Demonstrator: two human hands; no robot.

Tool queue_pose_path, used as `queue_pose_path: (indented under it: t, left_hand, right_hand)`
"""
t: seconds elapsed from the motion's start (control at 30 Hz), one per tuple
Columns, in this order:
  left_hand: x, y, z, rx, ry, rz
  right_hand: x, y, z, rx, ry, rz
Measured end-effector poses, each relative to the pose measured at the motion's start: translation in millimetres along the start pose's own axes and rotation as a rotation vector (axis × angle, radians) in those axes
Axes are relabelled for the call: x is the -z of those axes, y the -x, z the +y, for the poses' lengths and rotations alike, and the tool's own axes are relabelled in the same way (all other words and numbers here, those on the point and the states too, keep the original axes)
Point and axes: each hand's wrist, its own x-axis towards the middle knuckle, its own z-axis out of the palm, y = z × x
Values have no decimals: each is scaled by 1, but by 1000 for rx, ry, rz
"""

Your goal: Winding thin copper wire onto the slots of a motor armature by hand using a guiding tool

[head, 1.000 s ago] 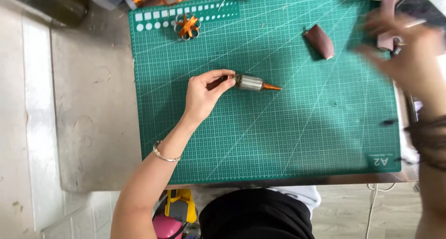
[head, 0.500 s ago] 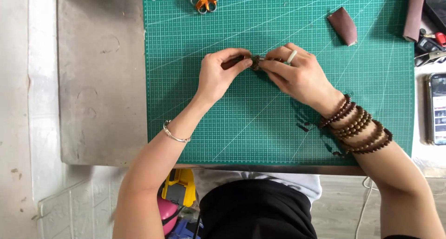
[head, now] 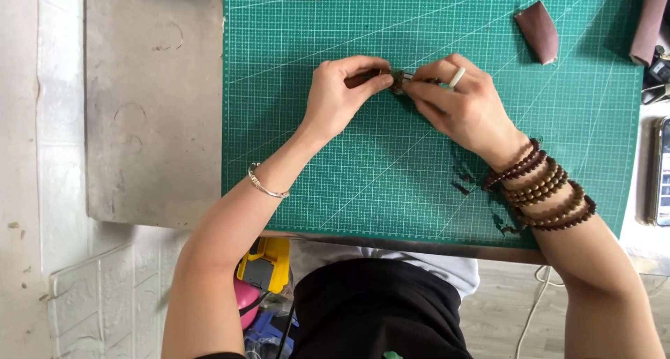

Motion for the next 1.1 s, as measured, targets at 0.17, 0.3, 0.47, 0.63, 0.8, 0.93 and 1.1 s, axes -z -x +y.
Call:
queue_pose_path:
  t: [0.17,0.3,0.47,0.63,0.8,0.93,1.1]
  left_hand:
    - [1,-2,3,-87,-109,-21]
    - [1,-1,2,-89,-81,-37]
    - [0,-4,-4,-38,-58,3]
    - [3,-3,-1,-25,-71,-14]
    - [3,-3,5,28,-77,-39]
    - [0,-3,8,65,-11,-33]
    - [-3,-1,10,58,-46,-33]
  right_hand:
    - [4,5,2,-74,-96,-135]
    - [7,7,1,-40,-72,-158]
    - [15,8,6,-193,-277,-175]
    - [24,19,16,-354,-243,-234]
    - [30,29,28,-290,-84,-298]
    - [28,40,38,-334,-27,-304]
    - [26,38,39,-381,-62,-326]
